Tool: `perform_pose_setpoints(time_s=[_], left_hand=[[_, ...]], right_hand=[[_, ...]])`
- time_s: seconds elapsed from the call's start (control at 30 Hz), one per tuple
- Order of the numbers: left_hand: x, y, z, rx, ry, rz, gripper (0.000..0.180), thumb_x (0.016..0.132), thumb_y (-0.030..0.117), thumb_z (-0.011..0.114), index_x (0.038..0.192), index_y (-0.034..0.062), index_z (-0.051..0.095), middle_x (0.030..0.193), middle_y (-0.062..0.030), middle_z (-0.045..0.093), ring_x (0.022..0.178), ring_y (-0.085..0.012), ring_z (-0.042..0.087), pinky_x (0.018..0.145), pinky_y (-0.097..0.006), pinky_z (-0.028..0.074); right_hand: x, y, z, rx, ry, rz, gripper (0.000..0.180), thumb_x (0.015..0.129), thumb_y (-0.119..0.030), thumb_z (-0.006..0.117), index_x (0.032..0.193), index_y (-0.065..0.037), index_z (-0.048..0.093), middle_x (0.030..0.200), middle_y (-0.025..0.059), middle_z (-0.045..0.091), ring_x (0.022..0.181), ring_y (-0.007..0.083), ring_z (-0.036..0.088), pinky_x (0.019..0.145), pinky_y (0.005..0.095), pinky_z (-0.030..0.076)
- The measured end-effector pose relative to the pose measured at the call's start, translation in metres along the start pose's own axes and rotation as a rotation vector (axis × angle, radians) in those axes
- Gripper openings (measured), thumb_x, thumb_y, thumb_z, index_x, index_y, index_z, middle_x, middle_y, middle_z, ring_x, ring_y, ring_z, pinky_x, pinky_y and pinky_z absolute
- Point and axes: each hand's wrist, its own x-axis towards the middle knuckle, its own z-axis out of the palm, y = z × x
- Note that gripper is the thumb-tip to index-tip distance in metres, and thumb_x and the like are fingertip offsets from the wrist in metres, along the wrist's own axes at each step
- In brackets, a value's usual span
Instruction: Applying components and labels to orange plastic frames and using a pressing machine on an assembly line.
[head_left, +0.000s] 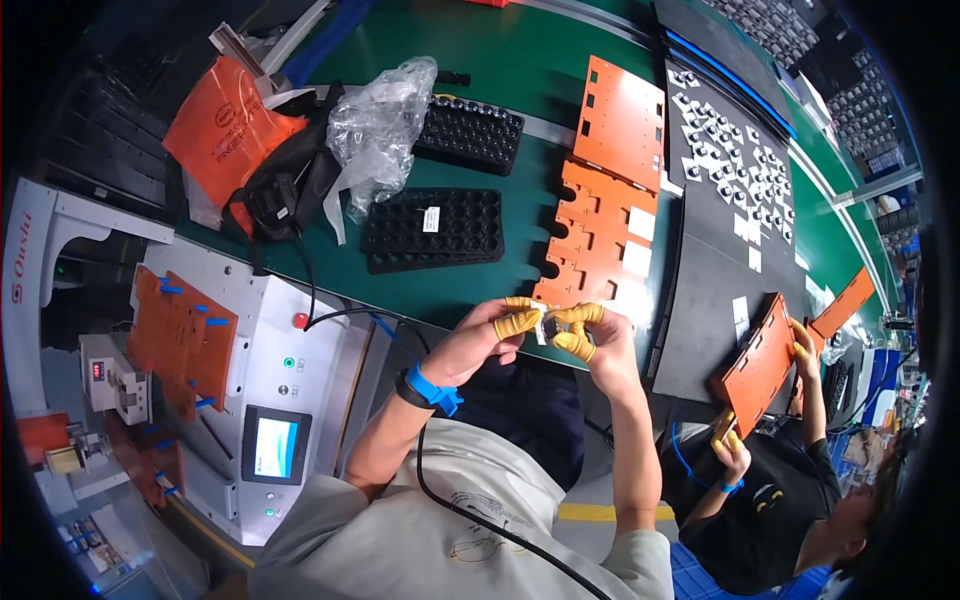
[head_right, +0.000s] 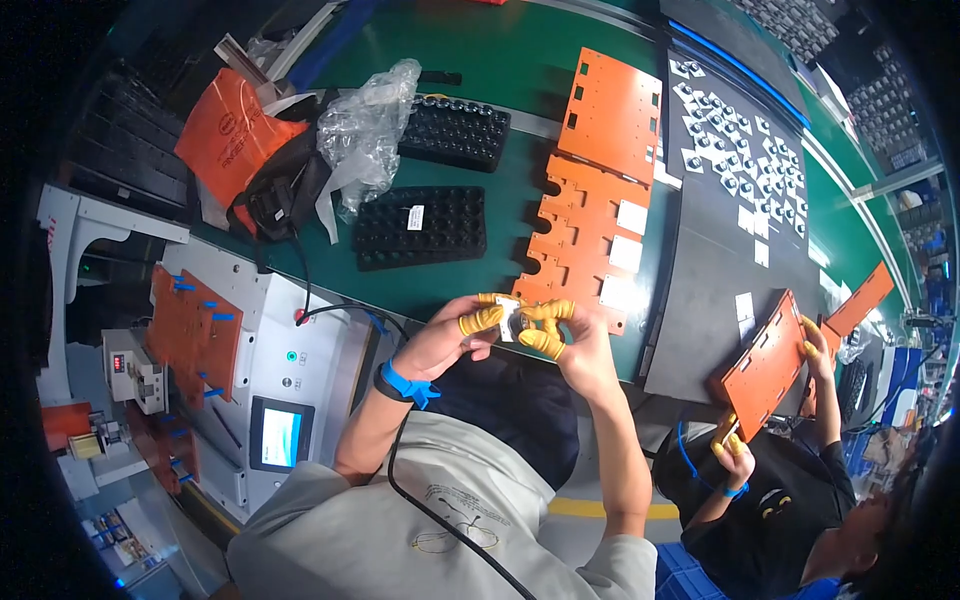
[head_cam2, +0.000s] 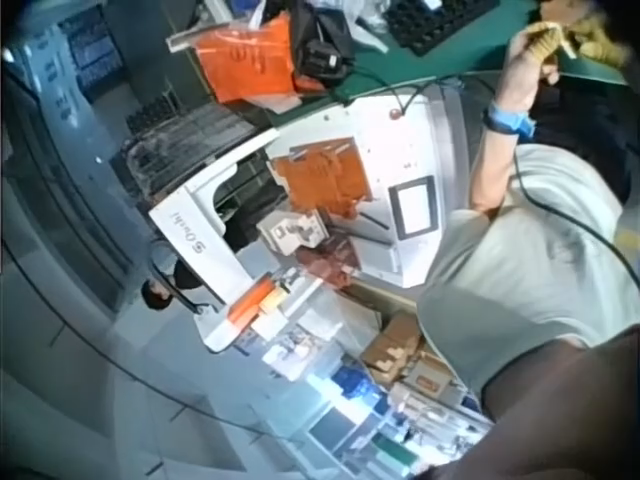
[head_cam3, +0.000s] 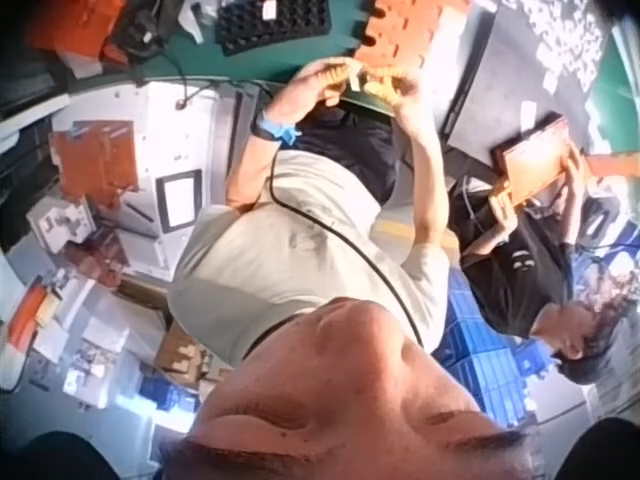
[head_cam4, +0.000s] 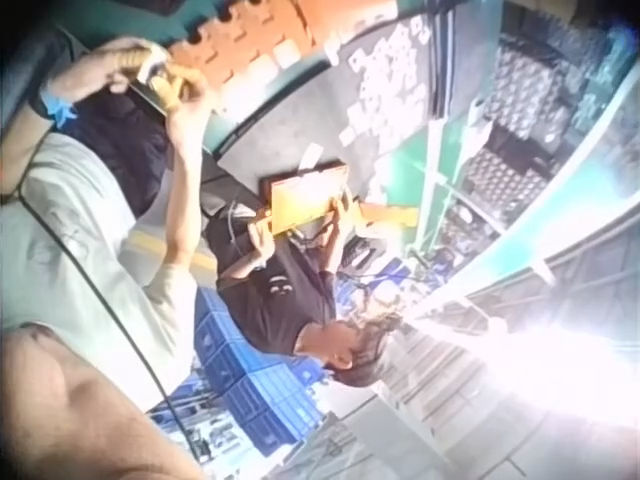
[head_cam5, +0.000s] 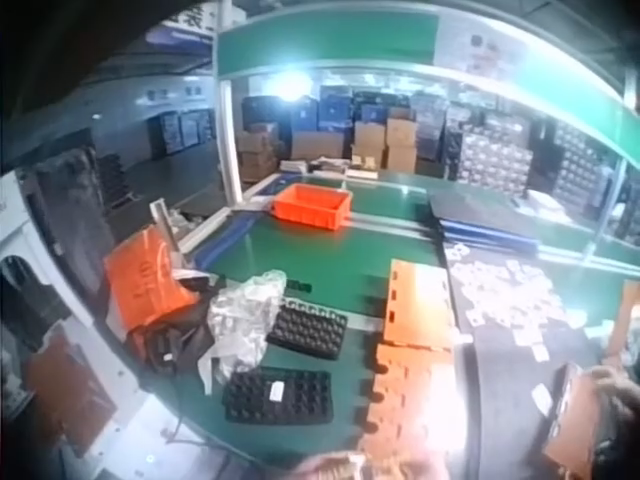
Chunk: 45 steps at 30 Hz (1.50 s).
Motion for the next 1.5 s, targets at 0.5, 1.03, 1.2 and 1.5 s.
perform_pose_setpoints(time_s=[0.5,1.03,1.2,1.5], left_hand=[[0.003,0.001,0.012,0.188,0.105,0.083,0.038,0.099,0.028,0.067,0.128,0.003,0.062,0.09,0.0054,0.059,0.062,-0.0006,0.042,0.053,-0.019,0.034],[-0.017,0.008,0.027,0.418,-0.004,0.354,0.057,0.083,0.007,0.083,0.132,-0.0043,0.056,0.125,-0.011,0.066,0.115,-0.0151,0.062,0.102,-0.03,0.049],[-0.017,0.005,0.026,0.419,-0.027,0.42,0.06,0.081,0.005,0.084,0.133,-0.0041,0.056,0.126,-0.0105,0.066,0.117,-0.0159,0.061,0.103,-0.031,0.048],[-0.006,-0.009,0.019,0.287,0.062,0.223,0.046,0.093,0.017,0.074,0.132,-0.0019,0.059,0.107,-0.0032,0.067,0.087,-0.0066,0.06,0.074,-0.023,0.049]], right_hand=[[-0.005,0.006,-0.001,0.001,0.03,0.005,0.02,0.084,-0.008,0.082,0.1,-0.001,0.071,0.091,-0.0021,0.068,0.08,0.0061,0.053,0.072,0.024,0.043],[-0.021,-0.022,-0.005,-0.518,0.009,-0.532,0.034,0.072,-0.018,0.088,0.102,-0.004,0.076,0.072,0.0043,0.055,0.066,0.0221,0.048,0.066,0.035,0.039],[-0.023,-0.026,-0.002,-0.599,0.02,-0.646,0.031,0.072,-0.019,0.088,0.096,-0.005,0.074,0.072,0.0042,0.056,0.065,0.0235,0.049,0.065,0.0358,0.037],[-0.017,-0.036,-0.009,-0.578,-0.088,-0.301,0.033,0.077,-0.017,0.085,0.104,-0.003,0.072,0.069,0.0043,0.054,0.067,0.0202,0.049,0.067,0.0336,0.041]])
